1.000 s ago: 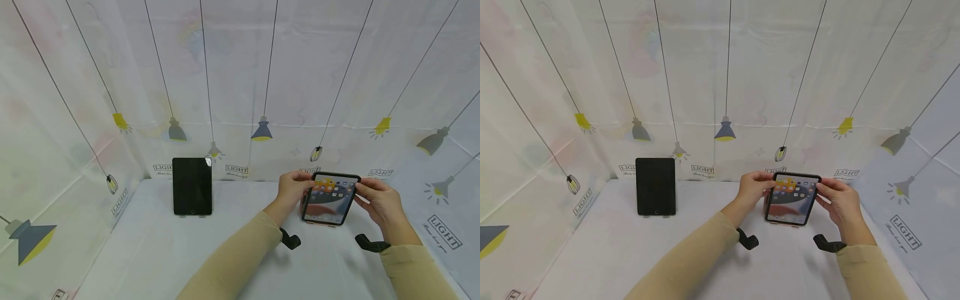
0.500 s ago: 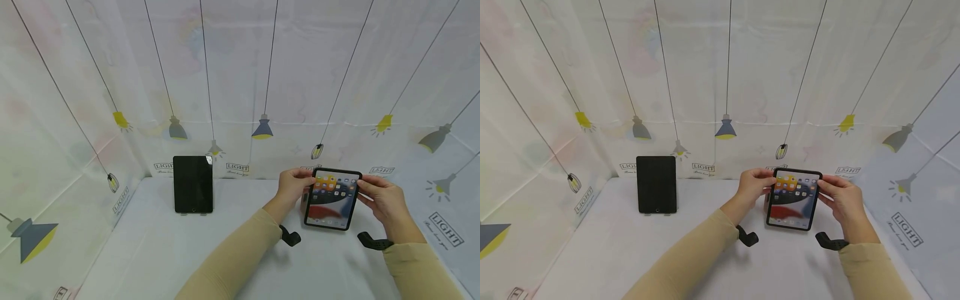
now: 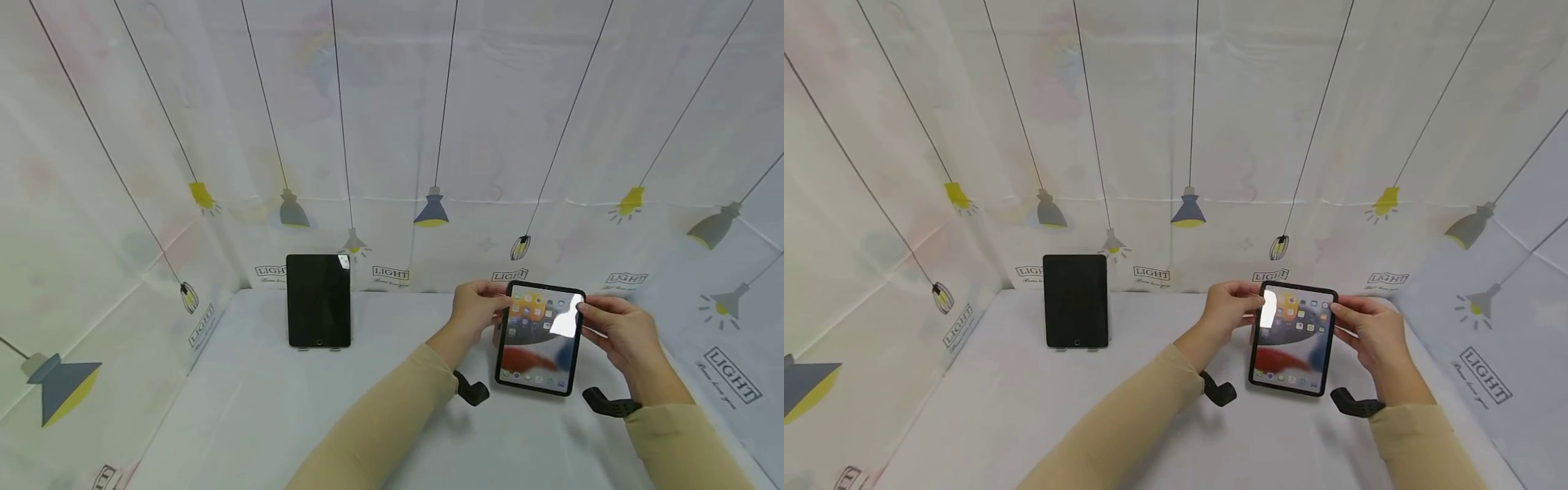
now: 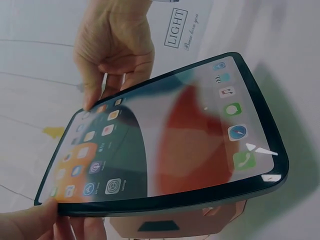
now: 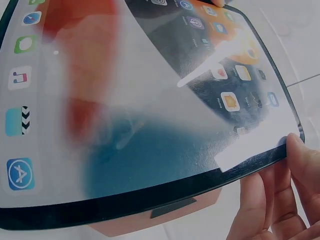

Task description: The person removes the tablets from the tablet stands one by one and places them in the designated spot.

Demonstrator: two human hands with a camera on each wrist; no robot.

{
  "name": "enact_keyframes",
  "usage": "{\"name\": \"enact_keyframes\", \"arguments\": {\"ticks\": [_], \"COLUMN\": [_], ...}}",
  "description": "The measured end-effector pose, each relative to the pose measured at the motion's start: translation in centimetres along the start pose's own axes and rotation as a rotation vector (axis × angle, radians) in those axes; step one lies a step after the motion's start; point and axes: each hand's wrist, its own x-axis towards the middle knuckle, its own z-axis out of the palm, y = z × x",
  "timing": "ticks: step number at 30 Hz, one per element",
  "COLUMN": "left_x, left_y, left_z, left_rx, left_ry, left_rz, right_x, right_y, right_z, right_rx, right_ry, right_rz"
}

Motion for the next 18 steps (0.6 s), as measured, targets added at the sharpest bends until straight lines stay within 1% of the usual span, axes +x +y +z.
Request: {"name": "enact_keyframes", "arguments": {"ticks": [7, 14, 18], "left_x": [-0.4, -0.6, -0.7], "left_y": [-0.6, -1.1, -1.4], "left_z": [-0.6, -1.1, -1.5], "left_rx": [0.011, 0.050, 0.055], "left_ry": [0.000, -0.011, -0.015], "left_rz": [-0.028, -0.055, -0.068], "right_x": [0.0, -0.5, -1.0], "right_y": [0.8, 1.4, 1.6], "right_z": [0.0, 0.4, 0.7], "right_rx": [0.010, -0.030, -0.041], "right_ry": [-0.015, 0.024, 0.040], "right_rz": [0.007, 0.052, 0.067]}}
